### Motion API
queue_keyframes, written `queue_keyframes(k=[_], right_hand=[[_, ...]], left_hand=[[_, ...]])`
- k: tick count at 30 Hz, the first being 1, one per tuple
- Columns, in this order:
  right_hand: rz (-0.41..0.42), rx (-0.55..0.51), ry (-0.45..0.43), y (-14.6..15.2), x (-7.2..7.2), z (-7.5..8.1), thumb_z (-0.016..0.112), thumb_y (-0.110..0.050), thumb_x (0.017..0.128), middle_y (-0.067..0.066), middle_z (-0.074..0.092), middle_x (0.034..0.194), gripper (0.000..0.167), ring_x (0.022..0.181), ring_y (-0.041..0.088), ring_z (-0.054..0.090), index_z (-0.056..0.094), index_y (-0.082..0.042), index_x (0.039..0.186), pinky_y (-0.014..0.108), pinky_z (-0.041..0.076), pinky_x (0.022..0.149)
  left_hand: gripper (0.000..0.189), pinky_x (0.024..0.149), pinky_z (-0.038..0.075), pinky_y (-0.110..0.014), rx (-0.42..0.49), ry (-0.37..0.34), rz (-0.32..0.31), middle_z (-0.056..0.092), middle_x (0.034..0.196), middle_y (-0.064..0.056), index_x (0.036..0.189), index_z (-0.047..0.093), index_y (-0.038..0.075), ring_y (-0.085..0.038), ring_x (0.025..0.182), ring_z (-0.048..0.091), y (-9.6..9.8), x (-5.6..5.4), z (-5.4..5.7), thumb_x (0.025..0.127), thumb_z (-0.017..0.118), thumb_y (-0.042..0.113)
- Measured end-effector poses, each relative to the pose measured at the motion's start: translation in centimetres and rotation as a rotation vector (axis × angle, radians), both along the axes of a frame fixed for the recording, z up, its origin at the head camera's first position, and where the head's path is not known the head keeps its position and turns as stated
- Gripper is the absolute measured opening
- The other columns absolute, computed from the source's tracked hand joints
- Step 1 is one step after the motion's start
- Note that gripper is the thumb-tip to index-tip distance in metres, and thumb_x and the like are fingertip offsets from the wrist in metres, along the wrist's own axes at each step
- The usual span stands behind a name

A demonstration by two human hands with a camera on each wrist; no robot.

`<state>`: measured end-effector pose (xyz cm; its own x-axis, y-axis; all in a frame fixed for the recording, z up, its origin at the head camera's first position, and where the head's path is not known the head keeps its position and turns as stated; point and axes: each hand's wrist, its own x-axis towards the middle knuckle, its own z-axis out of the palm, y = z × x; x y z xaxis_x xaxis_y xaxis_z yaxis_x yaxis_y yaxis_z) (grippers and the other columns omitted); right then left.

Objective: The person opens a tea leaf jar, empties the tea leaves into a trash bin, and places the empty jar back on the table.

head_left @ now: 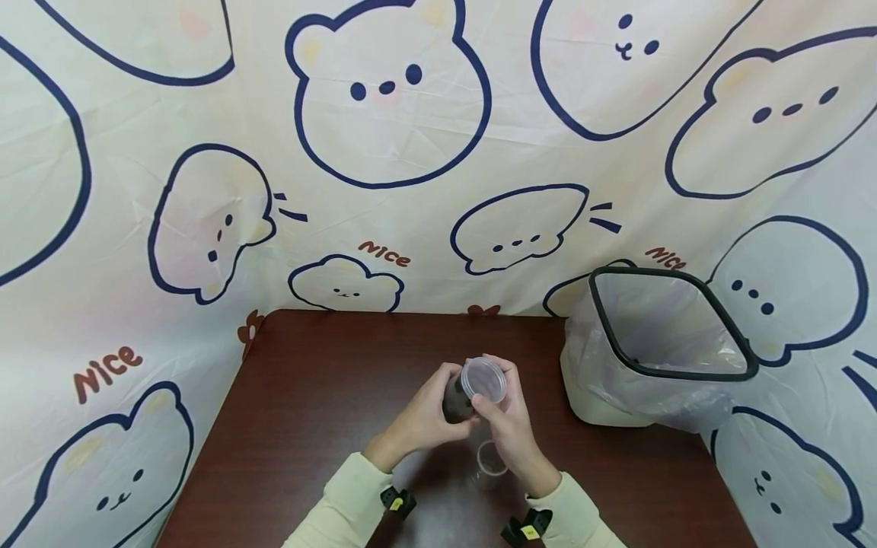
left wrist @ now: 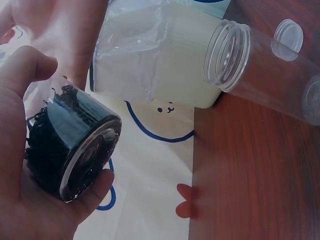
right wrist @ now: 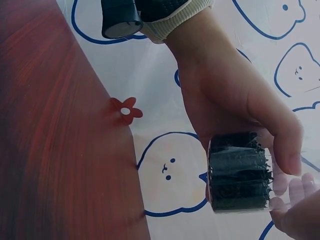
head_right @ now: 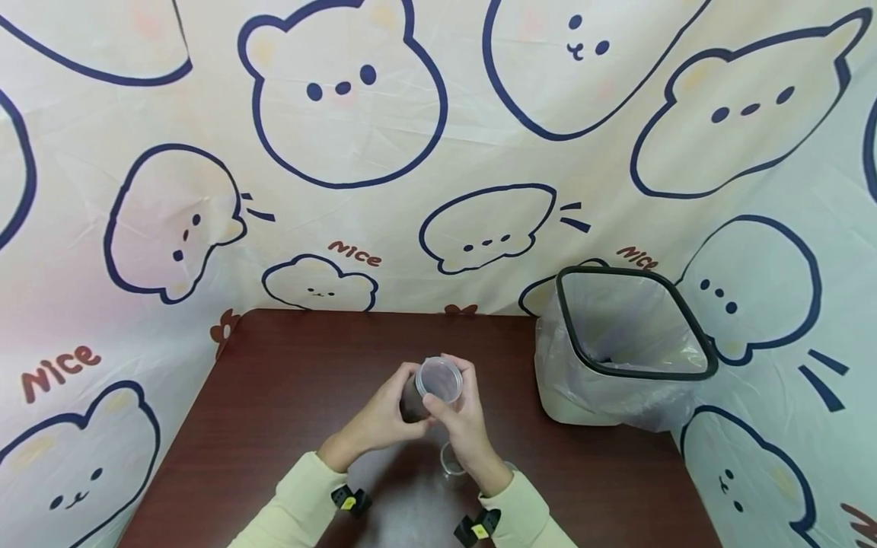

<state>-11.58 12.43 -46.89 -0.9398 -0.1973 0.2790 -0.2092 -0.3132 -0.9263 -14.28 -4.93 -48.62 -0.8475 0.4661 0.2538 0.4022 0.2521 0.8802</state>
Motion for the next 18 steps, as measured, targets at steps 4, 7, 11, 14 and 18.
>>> queue_keyframes(k=[4,7,11,14,18], right_hand=[[0.026,0.002,0.01,0.24,-0.14,0.02,0.058,0.0,0.096,0.011,0.051,0.146,0.059,0.131,0.022,0.048,0.028,0.004,0.147,0.033,0.04,0.108],[0.035,0.019,0.0,0.3,-0.2,0.06,0.057,0.0,0.096,0.008,0.051,0.145,0.06,0.131,0.023,0.047,0.029,0.003,0.148,0.034,0.04,0.108],[0.012,0.033,0.003,0.07,-0.17,-0.19,0.07,-0.012,0.095,0.009,0.049,0.146,0.07,0.129,0.021,0.047,0.027,0.0,0.15,0.031,0.043,0.105],[-0.02,0.009,0.013,-0.24,-0.12,-0.4,0.078,-0.015,0.09,0.014,0.048,0.146,0.078,0.128,0.02,0.05,0.026,-0.002,0.147,0.029,0.046,0.102],[-0.059,-0.001,0.023,-0.58,-0.08,-0.37,0.078,-0.009,0.09,0.024,0.047,0.144,0.072,0.126,0.02,0.052,0.027,-0.003,0.141,0.028,0.046,0.102]], left_hand=[[0.07,0.098,0.047,-0.041,-0.007,-0.018,0.0,0.056,0.127,0.0,0.136,0.045,0.014,-0.016,0.111,0.055,-0.06,0.03,0.18,0.08,0.086,0.018],[0.07,0.098,0.047,-0.042,-0.008,-0.032,0.0,0.056,0.126,0.0,0.135,0.044,0.014,-0.016,0.11,0.055,-0.15,0.08,0.28,0.08,0.086,0.018],[0.07,0.1,0.048,-0.043,-0.019,-0.023,0.003,0.055,0.128,0.0,0.136,0.044,0.012,-0.016,0.112,0.055,-0.17,0.06,0.13,0.079,0.086,0.019],[0.071,0.101,0.047,-0.043,-0.028,-0.003,0.003,0.054,0.13,-0.001,0.135,0.044,0.011,-0.016,0.114,0.054,-0.09,-0.01,0.02,0.078,0.085,0.016],[0.07,0.1,0.047,-0.043,-0.022,0.0,0.004,0.054,0.13,-0.002,0.135,0.044,0.011,-0.017,0.114,0.054,0.0,-0.03,0.12,0.078,0.084,0.011]])
